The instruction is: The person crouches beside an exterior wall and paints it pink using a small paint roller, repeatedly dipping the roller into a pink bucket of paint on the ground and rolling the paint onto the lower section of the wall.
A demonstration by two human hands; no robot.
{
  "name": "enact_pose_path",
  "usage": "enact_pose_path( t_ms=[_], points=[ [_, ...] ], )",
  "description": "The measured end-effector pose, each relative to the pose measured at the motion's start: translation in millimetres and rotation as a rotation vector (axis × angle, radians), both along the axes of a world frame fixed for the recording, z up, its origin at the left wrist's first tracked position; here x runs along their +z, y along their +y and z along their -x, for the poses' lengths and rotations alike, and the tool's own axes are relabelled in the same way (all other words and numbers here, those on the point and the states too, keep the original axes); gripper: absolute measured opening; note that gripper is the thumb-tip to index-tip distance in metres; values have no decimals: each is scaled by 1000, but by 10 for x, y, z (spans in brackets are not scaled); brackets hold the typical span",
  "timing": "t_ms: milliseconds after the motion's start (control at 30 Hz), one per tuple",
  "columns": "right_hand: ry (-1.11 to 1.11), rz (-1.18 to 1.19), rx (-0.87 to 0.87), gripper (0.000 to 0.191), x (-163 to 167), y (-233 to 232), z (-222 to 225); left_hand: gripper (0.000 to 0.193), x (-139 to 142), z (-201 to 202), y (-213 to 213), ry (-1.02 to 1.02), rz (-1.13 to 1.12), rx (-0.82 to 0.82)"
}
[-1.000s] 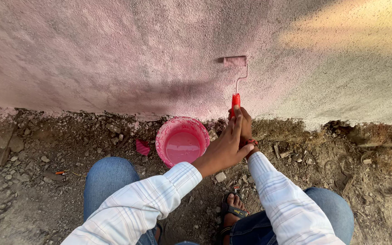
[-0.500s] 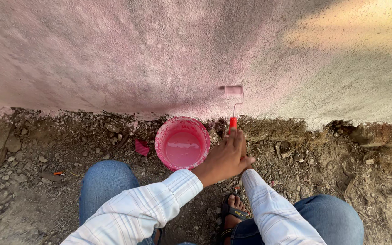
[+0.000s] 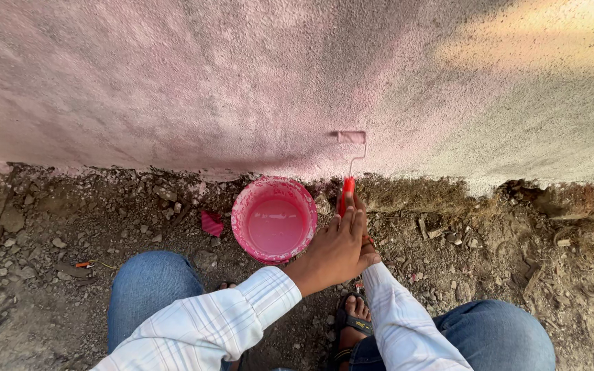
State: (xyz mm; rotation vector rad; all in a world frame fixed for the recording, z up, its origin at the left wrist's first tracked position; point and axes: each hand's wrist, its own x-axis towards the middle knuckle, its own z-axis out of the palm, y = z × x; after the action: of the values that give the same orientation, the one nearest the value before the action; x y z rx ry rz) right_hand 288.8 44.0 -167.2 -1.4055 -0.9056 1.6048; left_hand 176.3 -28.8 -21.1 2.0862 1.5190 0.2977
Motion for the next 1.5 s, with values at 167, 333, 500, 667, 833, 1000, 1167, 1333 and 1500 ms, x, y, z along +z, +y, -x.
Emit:
enact_pose_path(
  t_ms=[167,333,500,667,833,1000,1167,1333,1500],
  points=[
    [29,20,-13,50,-39,-39,22,100,24,2,-30,11,35,1],
    [58,40,-25,51,-73,-128,68,98,16,21,-27,25,14,-32],
    [81,55,-31,51,-104,-178,103,96,3,6,-12,13,-4,-19],
    [101,62,-42,52,-110,-200,125,98,10,18,-14,11,27,-19],
    [114,69,-48,53,-94,-214,142,98,7,6,8,5,-28,-32],
    [128,79,-54,54,-73,-239,157,96,24,6,-3,2,7,-29],
    [143,91,-67,55,-47,-291,174,97,58,16,-14,22,-9,-39],
    [159,99,-74,55,-15,-336,195,96,58,-2,1,45,51,-52],
    [184,113,-87,56,19,-412,274,97,38,4,9,71,34,-78]
  ],
)
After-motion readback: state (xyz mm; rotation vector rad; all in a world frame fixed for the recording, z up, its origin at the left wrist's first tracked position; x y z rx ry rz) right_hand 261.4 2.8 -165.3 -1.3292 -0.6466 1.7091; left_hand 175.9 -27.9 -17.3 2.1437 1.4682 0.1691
